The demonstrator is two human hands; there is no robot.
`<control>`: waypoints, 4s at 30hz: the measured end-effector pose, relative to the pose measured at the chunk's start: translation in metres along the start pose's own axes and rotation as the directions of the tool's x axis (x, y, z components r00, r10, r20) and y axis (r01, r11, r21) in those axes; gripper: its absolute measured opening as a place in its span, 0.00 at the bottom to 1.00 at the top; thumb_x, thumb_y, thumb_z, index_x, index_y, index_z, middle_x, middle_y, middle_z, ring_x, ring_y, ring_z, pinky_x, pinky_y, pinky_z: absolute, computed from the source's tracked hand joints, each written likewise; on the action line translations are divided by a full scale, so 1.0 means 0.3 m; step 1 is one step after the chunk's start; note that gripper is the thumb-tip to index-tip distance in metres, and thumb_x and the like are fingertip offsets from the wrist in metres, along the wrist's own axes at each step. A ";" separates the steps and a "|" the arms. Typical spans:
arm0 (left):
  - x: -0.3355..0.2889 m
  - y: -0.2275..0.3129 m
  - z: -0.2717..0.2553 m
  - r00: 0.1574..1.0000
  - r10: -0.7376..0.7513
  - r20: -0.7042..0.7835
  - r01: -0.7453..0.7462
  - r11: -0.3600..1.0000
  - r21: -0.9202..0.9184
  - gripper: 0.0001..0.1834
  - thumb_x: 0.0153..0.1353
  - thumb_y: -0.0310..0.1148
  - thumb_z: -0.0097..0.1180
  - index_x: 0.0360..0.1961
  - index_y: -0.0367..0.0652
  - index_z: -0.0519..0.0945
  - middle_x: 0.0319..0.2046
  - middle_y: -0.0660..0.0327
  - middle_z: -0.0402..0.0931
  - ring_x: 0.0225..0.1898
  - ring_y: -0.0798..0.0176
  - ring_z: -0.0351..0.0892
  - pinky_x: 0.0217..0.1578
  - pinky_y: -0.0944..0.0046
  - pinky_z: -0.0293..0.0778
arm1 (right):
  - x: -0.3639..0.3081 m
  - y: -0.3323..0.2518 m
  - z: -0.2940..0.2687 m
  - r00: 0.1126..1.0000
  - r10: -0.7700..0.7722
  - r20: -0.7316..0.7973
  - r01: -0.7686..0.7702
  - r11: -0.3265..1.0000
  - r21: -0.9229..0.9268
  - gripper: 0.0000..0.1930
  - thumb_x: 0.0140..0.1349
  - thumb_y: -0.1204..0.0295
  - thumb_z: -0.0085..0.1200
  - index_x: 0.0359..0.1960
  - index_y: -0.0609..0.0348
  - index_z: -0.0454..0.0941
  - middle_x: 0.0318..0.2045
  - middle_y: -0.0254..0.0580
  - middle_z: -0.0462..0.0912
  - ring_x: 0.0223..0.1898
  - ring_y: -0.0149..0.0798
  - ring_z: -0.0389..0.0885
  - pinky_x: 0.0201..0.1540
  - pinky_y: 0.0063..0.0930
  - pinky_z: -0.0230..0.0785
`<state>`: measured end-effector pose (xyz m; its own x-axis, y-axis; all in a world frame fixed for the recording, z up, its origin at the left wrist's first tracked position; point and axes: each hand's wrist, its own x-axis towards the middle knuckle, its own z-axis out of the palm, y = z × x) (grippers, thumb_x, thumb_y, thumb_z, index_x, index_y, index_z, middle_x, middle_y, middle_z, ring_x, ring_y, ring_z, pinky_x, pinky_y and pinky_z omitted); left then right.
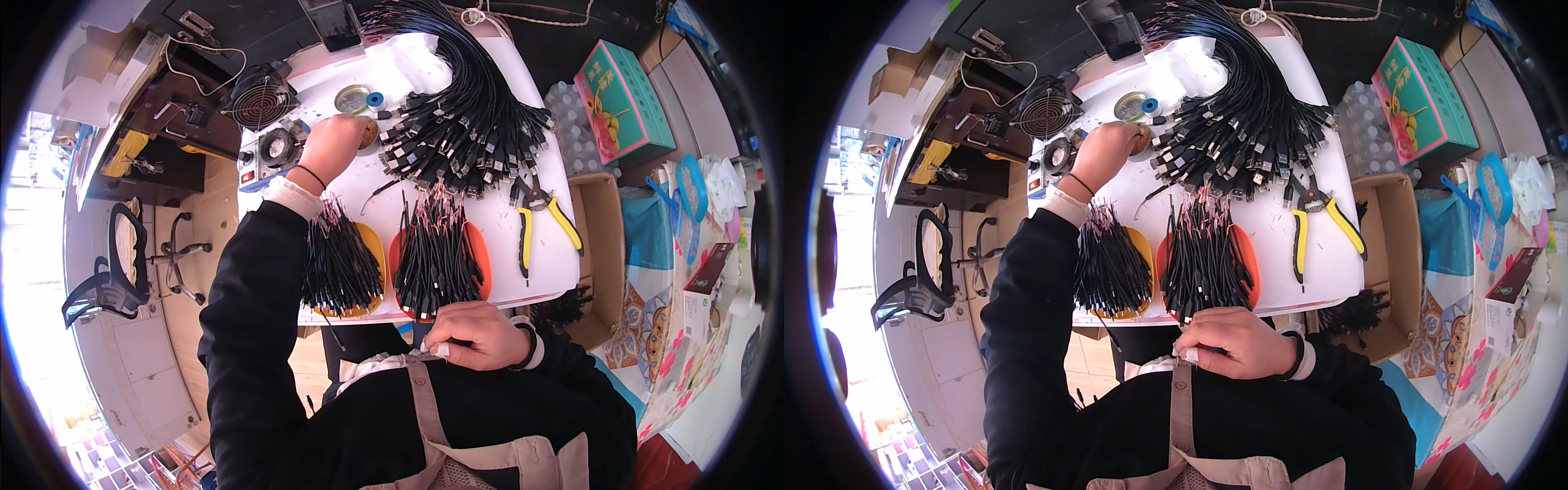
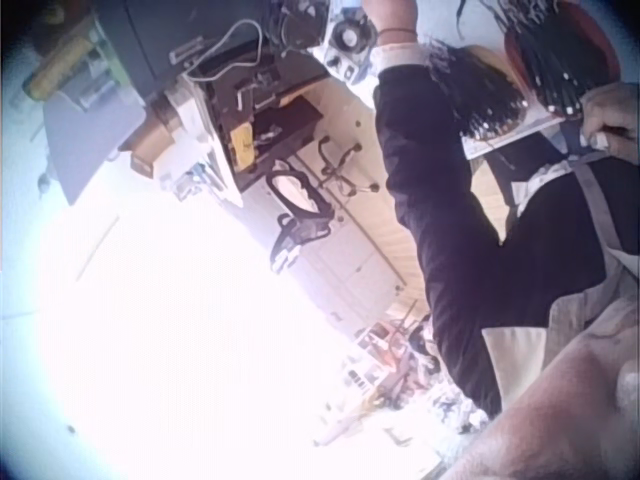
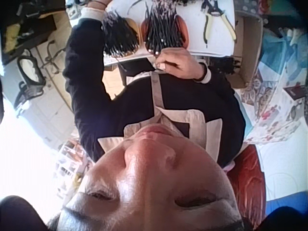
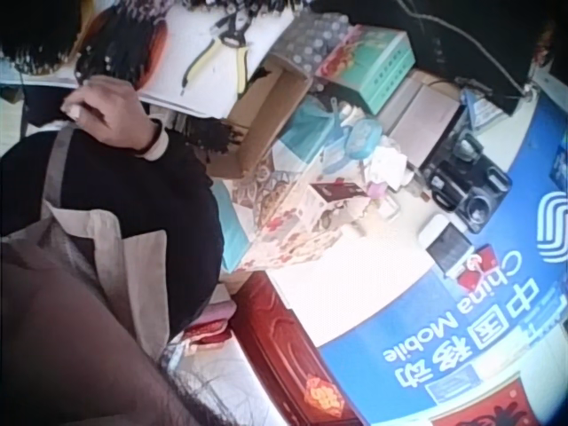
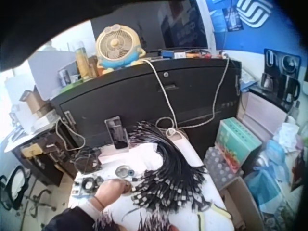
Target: The person repeatedly picks up short black wires and small white connectors from a table, then inserts the wire ends into the connectors by hand. The person places the assembled units back onto the table among other similar items.
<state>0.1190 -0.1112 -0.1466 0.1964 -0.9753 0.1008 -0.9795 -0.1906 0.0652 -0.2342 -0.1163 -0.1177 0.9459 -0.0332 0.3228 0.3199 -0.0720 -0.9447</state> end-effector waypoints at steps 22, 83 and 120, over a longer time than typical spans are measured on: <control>-0.320 -0.142 -0.253 0.933 -0.211 -0.292 0.141 0.960 -0.243 0.05 0.58 0.27 0.58 0.33 0.35 0.79 0.23 0.48 0.77 0.26 0.45 0.78 0.29 0.59 0.73 | 0.012 -0.050 0.087 0.995 0.073 0.064 -0.066 0.992 -0.111 0.07 0.59 0.77 0.54 0.39 0.59 0.78 0.34 0.41 0.82 0.36 0.43 0.82 0.40 0.33 0.73; -0.931 0.448 -0.293 0.708 -0.698 0.107 0.263 0.120 -0.957 0.10 0.65 0.25 0.53 0.47 0.36 0.78 0.36 0.64 0.79 0.32 0.76 0.71 0.33 0.77 0.67 | -0.709 0.253 -0.489 0.517 0.354 -0.779 -0.376 0.912 0.165 0.15 0.74 0.57 0.40 0.31 0.53 0.67 0.17 0.29 0.69 0.17 0.25 0.63 0.21 0.19 0.55; -0.852 -0.015 -0.094 0.693 -0.623 -0.363 0.555 0.782 -0.283 0.10 0.51 0.33 0.65 0.24 0.36 0.79 0.19 0.52 0.78 0.25 0.48 0.79 0.30 0.55 0.74 | 0.022 -0.143 0.037 0.860 0.207 -0.466 -0.307 0.940 -0.149 0.07 0.68 0.78 0.47 0.44 0.65 0.76 0.33 0.35 0.79 0.35 0.26 0.78 0.39 0.19 0.71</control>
<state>0.0744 0.1421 -0.1447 0.7623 -0.5171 0.3892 -0.6448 -0.6588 0.3877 -0.2412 -0.1024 -0.0757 0.8547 -0.5077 0.1086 0.0020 -0.2061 -0.9785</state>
